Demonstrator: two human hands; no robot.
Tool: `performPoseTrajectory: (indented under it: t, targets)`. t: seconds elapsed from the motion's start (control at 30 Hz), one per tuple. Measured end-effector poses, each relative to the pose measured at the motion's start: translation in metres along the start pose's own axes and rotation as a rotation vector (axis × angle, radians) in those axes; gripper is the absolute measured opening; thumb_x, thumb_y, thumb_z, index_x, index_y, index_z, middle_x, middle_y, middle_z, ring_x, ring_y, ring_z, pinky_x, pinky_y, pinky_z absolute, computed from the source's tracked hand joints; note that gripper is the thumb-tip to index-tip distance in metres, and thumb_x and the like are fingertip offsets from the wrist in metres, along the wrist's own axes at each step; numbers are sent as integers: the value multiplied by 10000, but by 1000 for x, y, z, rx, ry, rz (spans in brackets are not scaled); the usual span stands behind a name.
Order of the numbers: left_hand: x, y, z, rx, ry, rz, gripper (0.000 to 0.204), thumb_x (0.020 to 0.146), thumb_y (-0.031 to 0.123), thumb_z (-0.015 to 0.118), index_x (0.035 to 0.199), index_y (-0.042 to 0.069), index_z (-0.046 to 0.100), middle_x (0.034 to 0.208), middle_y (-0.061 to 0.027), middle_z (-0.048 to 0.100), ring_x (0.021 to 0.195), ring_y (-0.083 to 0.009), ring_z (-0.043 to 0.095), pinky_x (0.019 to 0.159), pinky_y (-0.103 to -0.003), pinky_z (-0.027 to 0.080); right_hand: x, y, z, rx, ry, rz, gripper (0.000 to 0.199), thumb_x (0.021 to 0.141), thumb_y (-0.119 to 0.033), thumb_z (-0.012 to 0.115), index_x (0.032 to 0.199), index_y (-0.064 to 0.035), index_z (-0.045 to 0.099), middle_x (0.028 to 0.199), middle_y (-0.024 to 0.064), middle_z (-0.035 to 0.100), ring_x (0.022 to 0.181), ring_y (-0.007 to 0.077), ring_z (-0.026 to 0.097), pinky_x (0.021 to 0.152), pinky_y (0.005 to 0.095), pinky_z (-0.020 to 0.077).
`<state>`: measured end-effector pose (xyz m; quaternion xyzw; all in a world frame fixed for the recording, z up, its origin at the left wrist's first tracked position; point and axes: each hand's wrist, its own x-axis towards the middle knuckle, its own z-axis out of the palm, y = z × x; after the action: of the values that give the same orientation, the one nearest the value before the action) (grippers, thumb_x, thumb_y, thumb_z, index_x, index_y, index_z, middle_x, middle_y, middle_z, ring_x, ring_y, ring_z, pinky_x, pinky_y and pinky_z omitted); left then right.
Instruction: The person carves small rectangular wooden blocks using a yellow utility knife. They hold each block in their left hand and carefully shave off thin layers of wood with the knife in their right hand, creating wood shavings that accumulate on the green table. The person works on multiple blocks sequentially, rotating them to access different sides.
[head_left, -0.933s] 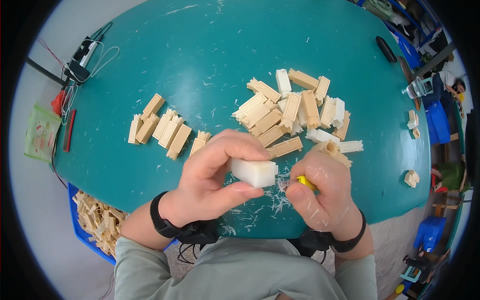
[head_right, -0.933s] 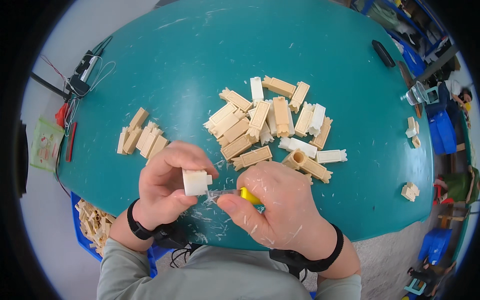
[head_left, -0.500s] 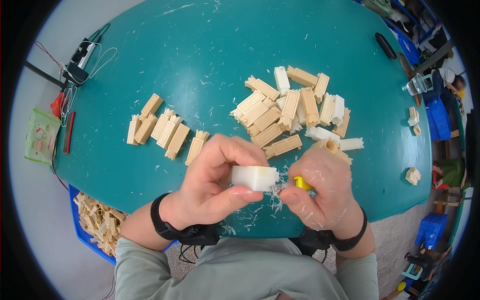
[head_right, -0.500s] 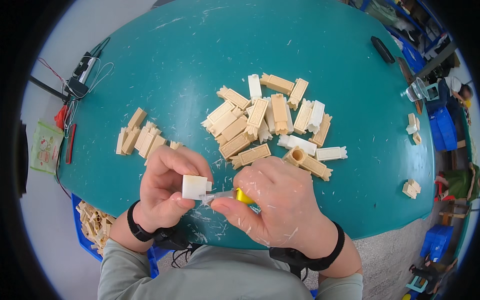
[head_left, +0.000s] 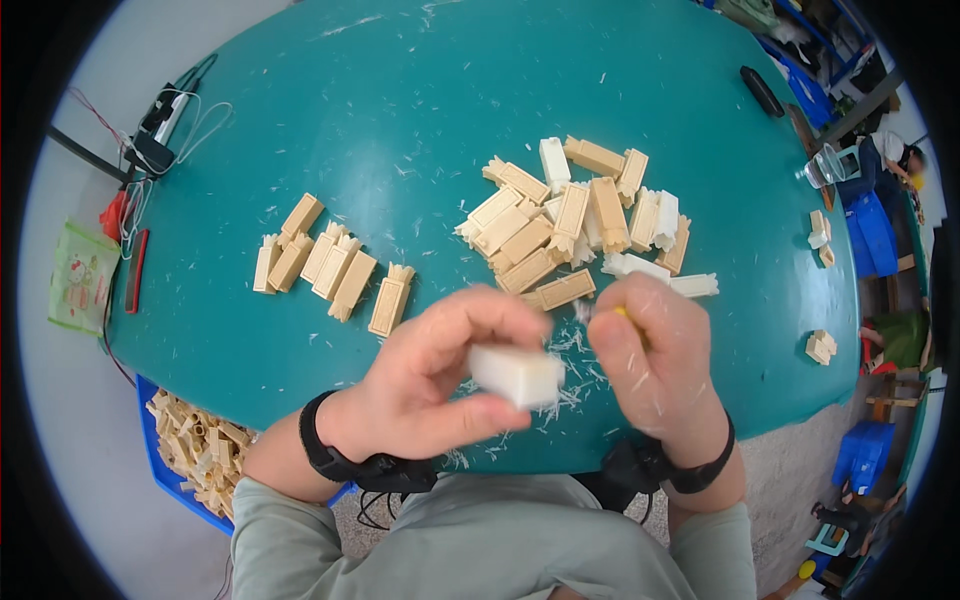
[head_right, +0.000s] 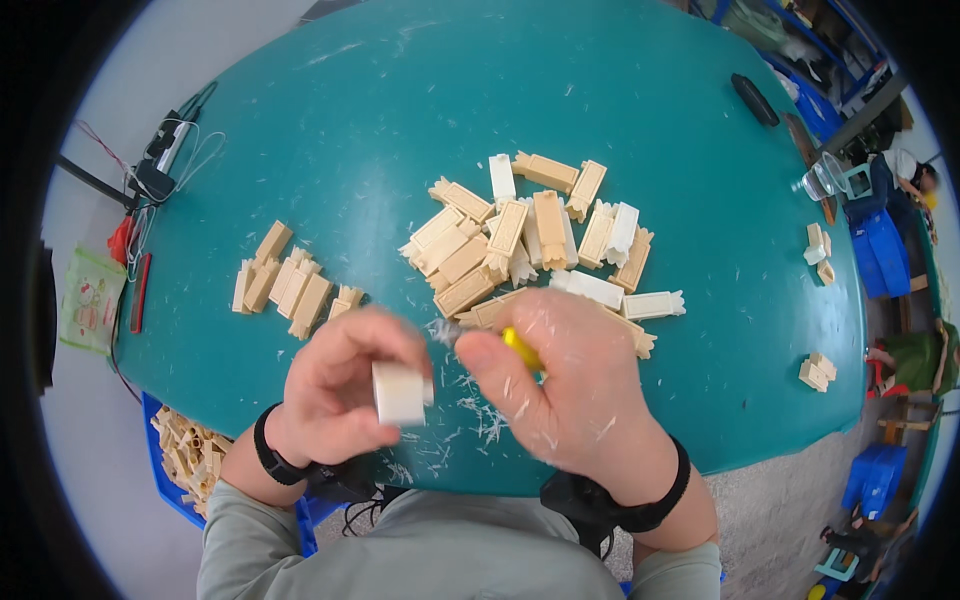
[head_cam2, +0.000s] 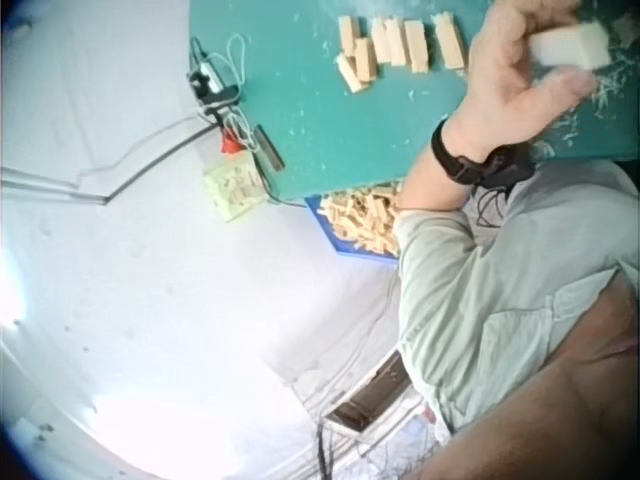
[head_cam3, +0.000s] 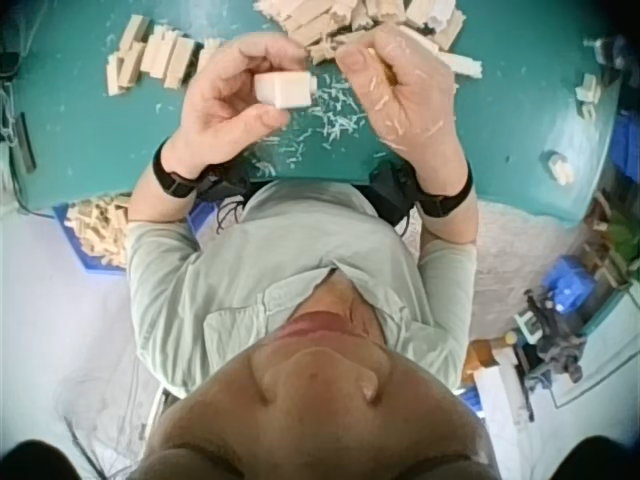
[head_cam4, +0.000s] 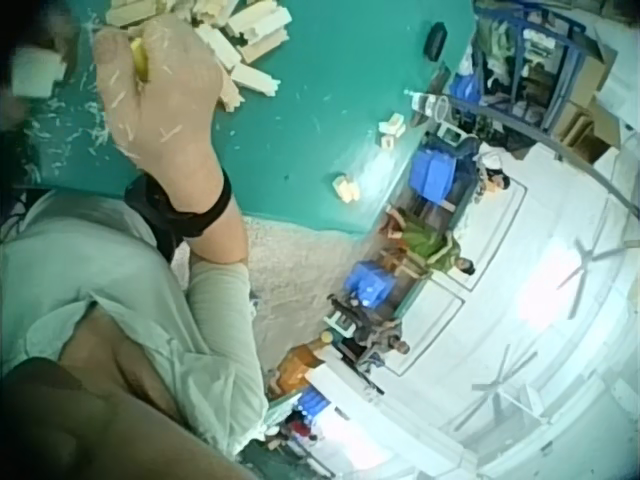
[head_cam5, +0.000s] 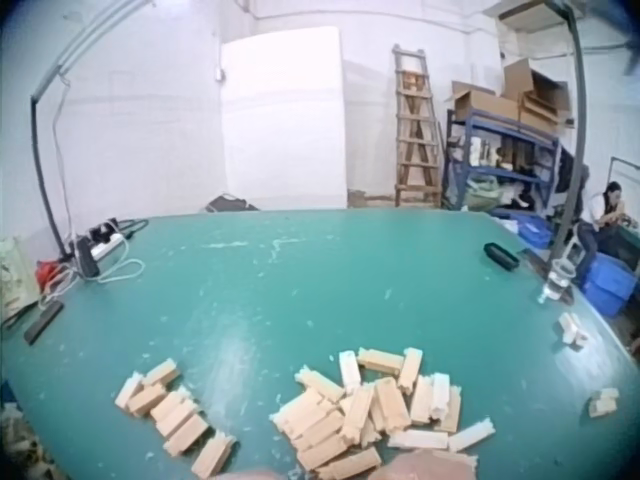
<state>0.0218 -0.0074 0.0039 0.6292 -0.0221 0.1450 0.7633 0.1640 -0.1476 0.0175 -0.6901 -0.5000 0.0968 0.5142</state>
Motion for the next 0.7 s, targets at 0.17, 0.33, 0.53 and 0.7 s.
performPoseTrajectory:
  t: [0.17, 0.33, 0.53, 0.7]
  targets:
    - [5, -5, -12, 304, 19, 116, 441, 720, 38, 714, 1099, 59, 490, 989, -119, 561, 925, -186, 546, 823, -330, 437, -5, 0, 2, 50, -83, 5, 241, 806, -210, 632, 700, -14, 542, 604, 103, 503, 529, 266, 496, 473, 327, 378]
    - [-1, -4, -1, 322, 196, 25, 355, 725, 36, 703, 1008, 47, 488, 932, -96, 542, 904, -168, 519, 783, -308, 434, -8, 1, 8, 23, -90, -19, 247, 800, -216, 641, 698, -17, 537, 600, 104, 503, 524, 267, 501, 467, 327, 379]
    - [3, 1, -2, 435, 117, 173, 380, 712, 67, 698, 1027, 42, 486, 976, -110, 502, 893, -188, 475, 713, -268, 410, -8, 2, 9, 25, -70, -11, 236, 787, -211, 653, 703, -23, 538, 605, 100, 515, 523, 269, 509, 466, 332, 384]
    - [2, -8, -3, 781, 184, 384, 393, 662, 17, 712, 1003, 41, 517, 942, -118, 528, 815, -224, 517, 668, -289, 435, -7, -1, 6, -17, -89, -48, 225, 779, -208, 657, 712, -30, 538, 616, 95, 524, 535, 266, 515, 466, 332, 385]
